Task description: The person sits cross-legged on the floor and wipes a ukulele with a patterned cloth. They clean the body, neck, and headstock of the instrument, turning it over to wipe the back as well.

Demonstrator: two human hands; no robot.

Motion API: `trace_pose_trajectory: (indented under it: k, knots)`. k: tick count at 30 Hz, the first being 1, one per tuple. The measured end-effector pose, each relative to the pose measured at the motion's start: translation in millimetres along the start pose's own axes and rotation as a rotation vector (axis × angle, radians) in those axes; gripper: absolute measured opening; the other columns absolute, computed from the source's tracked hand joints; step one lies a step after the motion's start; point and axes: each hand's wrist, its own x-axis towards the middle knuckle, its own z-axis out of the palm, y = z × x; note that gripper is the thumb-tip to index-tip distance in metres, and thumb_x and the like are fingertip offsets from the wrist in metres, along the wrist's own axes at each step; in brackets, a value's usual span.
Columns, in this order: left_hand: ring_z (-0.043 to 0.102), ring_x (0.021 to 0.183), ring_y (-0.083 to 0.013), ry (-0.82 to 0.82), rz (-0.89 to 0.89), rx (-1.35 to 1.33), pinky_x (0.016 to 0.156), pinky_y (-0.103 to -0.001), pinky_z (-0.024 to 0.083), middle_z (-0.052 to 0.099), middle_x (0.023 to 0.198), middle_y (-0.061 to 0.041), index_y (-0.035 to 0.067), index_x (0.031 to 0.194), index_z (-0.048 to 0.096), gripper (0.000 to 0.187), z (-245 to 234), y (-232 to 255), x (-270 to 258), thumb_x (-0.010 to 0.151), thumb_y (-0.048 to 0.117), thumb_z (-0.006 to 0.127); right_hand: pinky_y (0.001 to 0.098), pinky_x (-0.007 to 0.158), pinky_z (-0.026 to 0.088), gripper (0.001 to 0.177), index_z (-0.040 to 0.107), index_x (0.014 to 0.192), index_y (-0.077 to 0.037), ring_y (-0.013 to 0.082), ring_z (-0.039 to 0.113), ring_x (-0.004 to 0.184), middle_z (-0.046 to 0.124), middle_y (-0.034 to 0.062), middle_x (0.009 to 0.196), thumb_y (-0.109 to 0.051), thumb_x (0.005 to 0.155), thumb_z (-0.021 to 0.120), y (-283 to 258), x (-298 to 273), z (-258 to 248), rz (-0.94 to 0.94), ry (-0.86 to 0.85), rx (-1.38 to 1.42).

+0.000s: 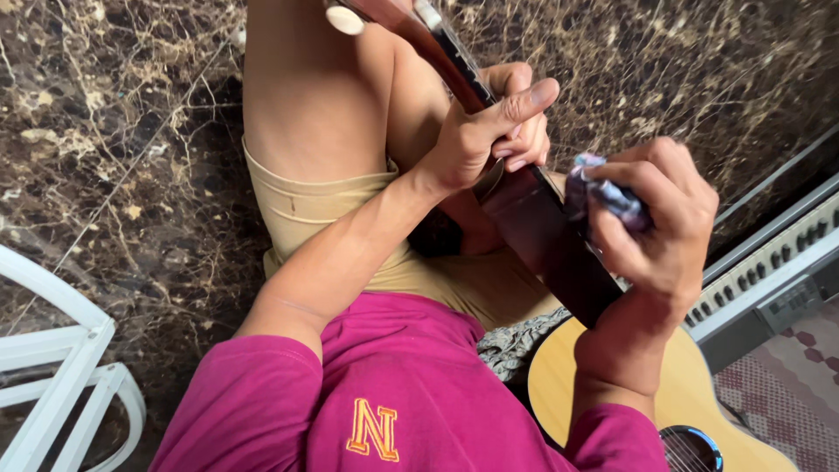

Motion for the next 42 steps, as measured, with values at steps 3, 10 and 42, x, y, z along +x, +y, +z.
trace_pose_trajectory:
  k: [3,10,42]
  knots:
    - [0.040,0.040,-0.0185,-0.048,-0.031,-0.052,0.056,-0.031,0.045,0.030,0.051,0.001,0.015,0.076,0.042,0.043,-1,2,-1,0.111,0.022,0.066,0.0518,0.089,0.049,0.025,0.073,0.115,0.009,0.0370,0.065,0.093,0.075,0.0261,0.109,-0.013,0.103,0.069,-12,1,5,-0.028,0.039,0.137]
    - [0.040,0.041,-0.0184,-0.008,0.002,-0.015,0.058,-0.033,0.048,0.030,0.050,0.000,0.015,0.077,0.041,0.043,1,0,0,0.111,0.022,0.066,0.0512,0.083,0.038,0.021,0.074,0.111,-0.006,0.0353,0.055,0.088,0.073,0.0140,0.112,-0.027,0.109,0.072,-33,15,14,-0.153,-0.077,-0.220]
    - [0.040,0.055,-0.0108,0.075,0.029,0.085,0.089,-0.030,0.050,0.034,0.053,0.004,0.021,0.077,0.039,0.044,6,-1,2,0.108,0.027,0.069,0.0537,0.103,0.046,0.035,0.070,0.085,-0.021,0.0309,0.064,0.095,0.058,0.0036,0.094,-0.047,0.106,0.079,-36,35,24,-0.294,-0.195,-0.581]
